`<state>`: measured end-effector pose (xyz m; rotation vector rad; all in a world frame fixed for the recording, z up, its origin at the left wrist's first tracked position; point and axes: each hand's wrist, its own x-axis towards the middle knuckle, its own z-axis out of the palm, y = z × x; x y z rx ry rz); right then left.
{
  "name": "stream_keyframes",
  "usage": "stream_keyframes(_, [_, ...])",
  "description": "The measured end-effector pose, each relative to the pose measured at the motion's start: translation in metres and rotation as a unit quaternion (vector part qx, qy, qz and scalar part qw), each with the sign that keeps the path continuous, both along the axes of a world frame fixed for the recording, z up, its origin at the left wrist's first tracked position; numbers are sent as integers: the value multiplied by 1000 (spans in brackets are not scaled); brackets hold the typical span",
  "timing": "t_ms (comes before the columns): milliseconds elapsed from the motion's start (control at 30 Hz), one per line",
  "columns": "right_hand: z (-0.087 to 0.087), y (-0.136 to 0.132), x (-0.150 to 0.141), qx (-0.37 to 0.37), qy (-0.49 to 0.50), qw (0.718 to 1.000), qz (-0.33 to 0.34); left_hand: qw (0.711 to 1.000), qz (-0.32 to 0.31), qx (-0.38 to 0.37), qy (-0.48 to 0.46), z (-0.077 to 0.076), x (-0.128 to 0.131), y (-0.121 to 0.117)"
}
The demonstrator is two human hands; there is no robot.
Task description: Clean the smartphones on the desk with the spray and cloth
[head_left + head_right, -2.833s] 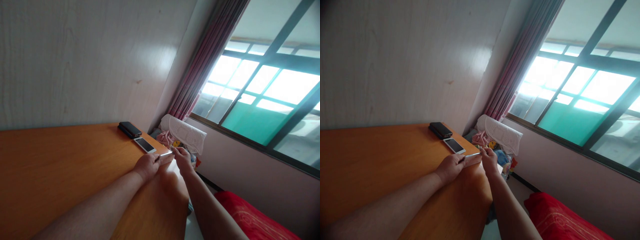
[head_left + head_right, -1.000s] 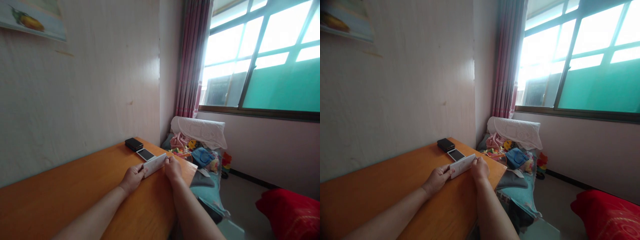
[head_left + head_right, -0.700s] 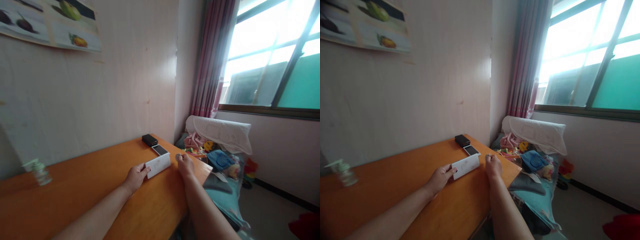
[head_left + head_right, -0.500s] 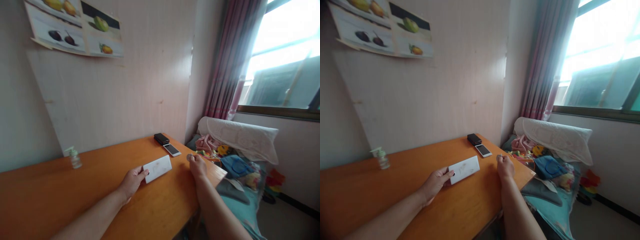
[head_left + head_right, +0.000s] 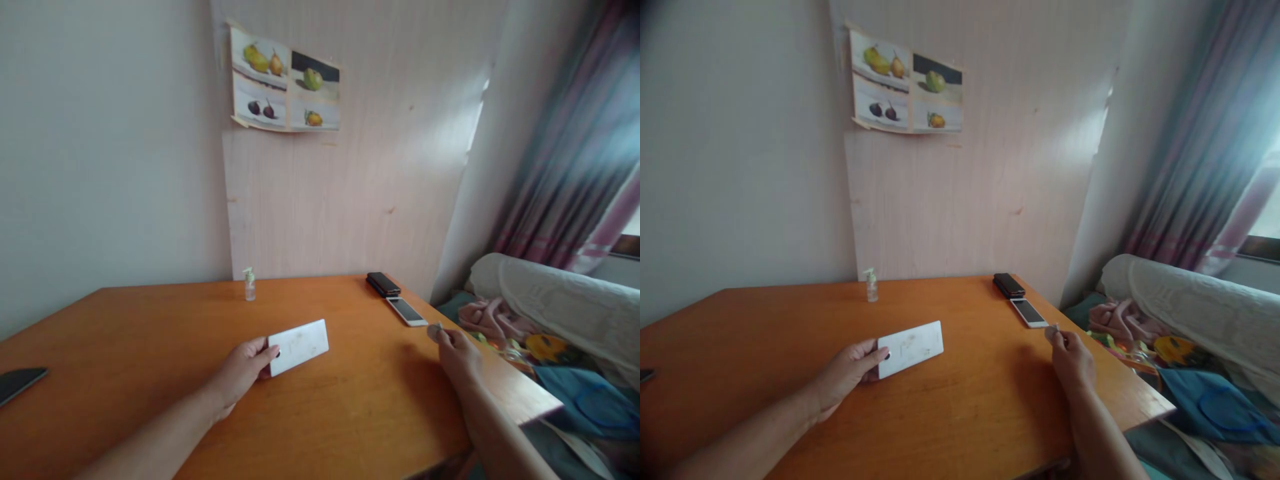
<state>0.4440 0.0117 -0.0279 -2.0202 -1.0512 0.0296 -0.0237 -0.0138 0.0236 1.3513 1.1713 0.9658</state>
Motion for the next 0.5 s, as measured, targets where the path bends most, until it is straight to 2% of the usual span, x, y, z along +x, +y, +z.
stream_keyframes(100, [4, 7, -29, 18, 3, 997, 79, 1000, 29, 1, -9, -4, -14, 0])
stream_keyframes(200, [19, 13, -80, 31, 53, 981, 185, 999, 45, -1, -25, -7, -18, 2])
stream_keyframes(333, [46, 23, -167, 13, 151, 923, 354, 999, 42, 2, -26, -9, -16, 4])
stream_keyframes(433, [61, 40, -222, -3, 166, 901, 401, 999, 45, 6, -24, -13, -16, 7])
stream_keyframes(500, [63, 54, -247, -2, 174, 891, 419, 998, 48, 7, -33, -16, -16, 8])
